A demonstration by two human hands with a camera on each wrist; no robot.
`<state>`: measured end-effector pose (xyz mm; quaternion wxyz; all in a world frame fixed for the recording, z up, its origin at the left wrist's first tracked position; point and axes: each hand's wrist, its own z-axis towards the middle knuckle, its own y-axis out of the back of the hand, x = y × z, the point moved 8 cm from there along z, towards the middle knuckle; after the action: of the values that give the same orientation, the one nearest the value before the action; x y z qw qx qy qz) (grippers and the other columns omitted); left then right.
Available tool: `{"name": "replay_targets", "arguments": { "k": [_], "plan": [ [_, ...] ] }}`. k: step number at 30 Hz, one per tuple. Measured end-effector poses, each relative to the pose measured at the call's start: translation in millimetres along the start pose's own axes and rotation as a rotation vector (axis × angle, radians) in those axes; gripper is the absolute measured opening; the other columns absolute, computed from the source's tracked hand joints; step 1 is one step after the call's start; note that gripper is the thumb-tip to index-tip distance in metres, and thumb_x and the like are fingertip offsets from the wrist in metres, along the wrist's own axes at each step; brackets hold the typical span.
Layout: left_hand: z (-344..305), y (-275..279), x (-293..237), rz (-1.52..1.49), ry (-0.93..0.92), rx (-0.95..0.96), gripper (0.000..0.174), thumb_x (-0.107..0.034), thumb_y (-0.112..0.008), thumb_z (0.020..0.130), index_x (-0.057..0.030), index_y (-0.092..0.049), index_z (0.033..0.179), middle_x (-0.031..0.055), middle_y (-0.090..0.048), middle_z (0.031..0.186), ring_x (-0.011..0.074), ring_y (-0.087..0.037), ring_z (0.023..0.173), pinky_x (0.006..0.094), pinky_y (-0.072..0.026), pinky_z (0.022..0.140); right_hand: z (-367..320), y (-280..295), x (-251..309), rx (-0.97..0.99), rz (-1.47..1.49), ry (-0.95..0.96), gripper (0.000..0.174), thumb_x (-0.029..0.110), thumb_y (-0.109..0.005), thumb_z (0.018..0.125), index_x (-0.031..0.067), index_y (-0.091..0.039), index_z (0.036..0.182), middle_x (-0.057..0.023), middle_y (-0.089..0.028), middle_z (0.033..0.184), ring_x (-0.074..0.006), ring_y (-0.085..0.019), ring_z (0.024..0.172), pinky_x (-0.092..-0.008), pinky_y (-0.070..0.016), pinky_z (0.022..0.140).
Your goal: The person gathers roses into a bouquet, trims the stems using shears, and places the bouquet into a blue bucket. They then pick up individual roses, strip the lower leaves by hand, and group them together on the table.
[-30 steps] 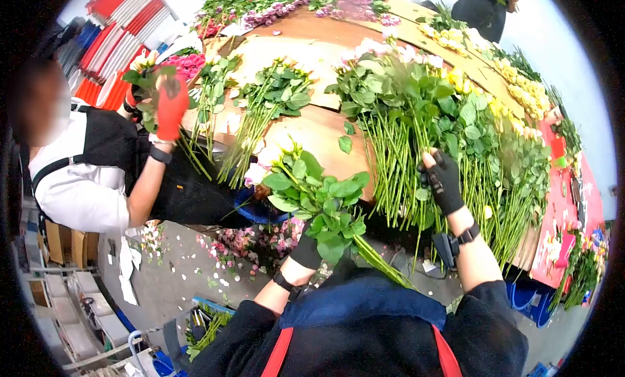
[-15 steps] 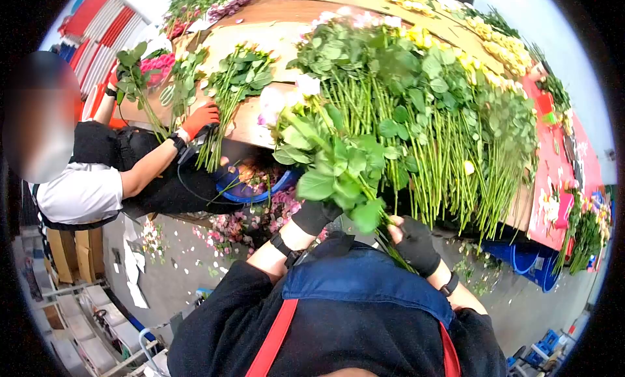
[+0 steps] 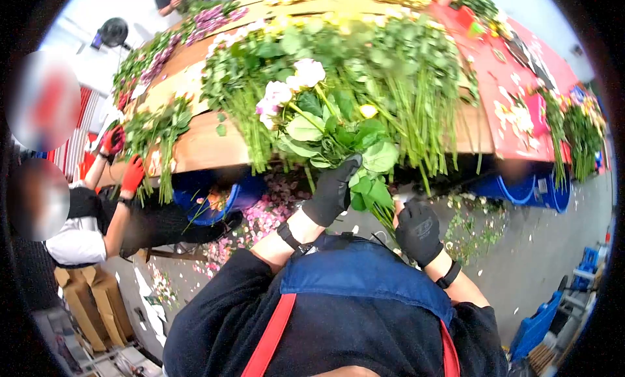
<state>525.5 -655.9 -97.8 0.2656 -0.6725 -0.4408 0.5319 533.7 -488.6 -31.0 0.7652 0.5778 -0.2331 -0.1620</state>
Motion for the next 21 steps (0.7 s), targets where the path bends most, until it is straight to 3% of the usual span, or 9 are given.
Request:
{"name": "replay_targets", "arguments": {
  "k": [2,4,6,8,9,12,16,19,21],
  "plan": [
    [-4.4,-48.7,23.8,0.361,-0.087,0.091,0.031,-0.018,-0.062,0.09,-0.0005,-0.059,0.116,0.0047,-0.064,0.108,0.0132,-0.059,0.098,0.0283,-0.0466,0.089,-29.7,16.6,-46.9,-0.01,0.216,-0.153,0.039,0.011,-0.065,0.072,0.0013,-0.059,0.11,-0.0145,-0.06,0.089,-0.0335,-0.058,0.08,-0.0448,-0.046,0.069],
    [6.6,-82.2,74.2,0.221,0.05,0.127,0.029,-0.016,-0.06,0.092,-0.0007,-0.058,0.117,0.0055,-0.064,0.107,0.0128,-0.058,0.098,0.0278,-0.046,0.089,-59.8,37.5,-85.5,-0.144,0.347,-0.171,0.043,0.012,-0.065,0.075,0.0031,-0.057,0.116,-0.018,-0.059,0.106,-0.0362,-0.056,0.097,-0.0438,-0.0452,0.084],
    [17.0,-106.8,121.0,0.487,0.031,0.252,0.031,-0.02,-0.056,0.095,-0.003,-0.057,0.121,0.006,-0.062,0.113,0.0145,-0.056,0.103,0.0289,-0.0448,0.092,-103.2,38.7,-130.2,-0.131,0.659,-0.418,0.057,0.021,-0.069,0.075,0.0028,-0.051,0.126,-0.0189,-0.049,0.127,-0.0348,-0.047,0.119,-0.0403,-0.0368,0.1],
    [19.3,-146.2,155.9,0.744,-0.035,0.391,0.033,-0.022,-0.054,0.096,-0.0037,-0.056,0.124,0.0065,-0.06,0.117,0.0152,-0.054,0.107,0.03,-0.0446,0.092,-127.9,43.6,-151.9,-0.183,0.689,-0.378,0.066,0.026,-0.073,0.073,0.0027,-0.048,0.129,-0.0176,-0.049,0.129,-0.0339,-0.048,0.119,-0.0401,-0.0383,0.099],
    [22.5,-159.7,178.5,0.959,-0.044,0.517,0.037,-0.024,-0.05,0.098,-0.0027,-0.052,0.128,0.0077,-0.057,0.122,0.0159,-0.052,0.111,0.0318,-0.0432,0.095,-138.9,43.1,-159.4,-0.234,0.485,-0.294,0.076,0.032,-0.078,0.07,0.003,-0.045,0.131,-0.0154,-0.049,0.13,-0.0322,-0.049,0.117,-0.0397,-0.0405,0.097],
    [17.5,-212.0,228.0,0.813,-0.061,0.754,0.036,-0.024,-0.045,0.1,-0.002,-0.052,0.128,0.0087,-0.058,0.121,0.0163,-0.054,0.109,0.0305,-0.0442,0.094,-184.7,-6.8,-212.7,-0.309,1.09,-0.557,0.059,0.035,-0.063,0.086,0.0048,-0.044,0.133,-0.0124,-0.051,0.13,-0.0267,-0.052,0.116,-0.0392,-0.0431,0.099],
    [90.0,-119.0,410.6,0.123,0.435,0.943,0.035,-0.008,-0.055,0.091,-0.0014,-0.05,0.125,0.0079,-0.054,0.124,0.018,-0.052,0.114,0.0285,-0.0442,0.097,-244.1,-80.2,-278.9,-0.435,1.699,-0.763,0.047,0.033,-0.047,0.096,0.0033,-0.045,0.132,-0.0132,-0.053,0.128,-0.0263,-0.053,0.114,-0.0386,-0.0431,0.101],
    [79.6,-149.1,409.6,0.247,0.483,0.864,0.036,-0.009,-0.056,0.091,-0.0016,-0.05,0.126,0.0078,-0.054,0.124,0.0177,-0.052,0.113,0.0288,-0.0443,0.096,-271.3,-79.3,-305.8,-0.701,1.83,-0.786,0.045,0.038,-0.042,0.097,0.0039,-0.05,0.126,-0.0133,-0.059,0.116,-0.0264,-0.057,0.106,-0.0385,-0.0468,0.096],
    [77.1,-187.0,402.3,0.353,0.483,0.865,0.037,-0.009,-0.056,0.091,-0.0017,-0.049,0.126,0.0078,-0.054,0.124,0.0175,-0.052,0.113,0.0289,-0.0443,0.096,-271.6,-106.4,-341.8,-0.913,2.461,-0.689,0.047,0.044,-0.038,0.097,0.0058,-0.053,0.121,-0.0111,-0.061,0.11,-0.0255,-0.059,0.1,-0.0377,-0.0483,0.093]
  ]
}}
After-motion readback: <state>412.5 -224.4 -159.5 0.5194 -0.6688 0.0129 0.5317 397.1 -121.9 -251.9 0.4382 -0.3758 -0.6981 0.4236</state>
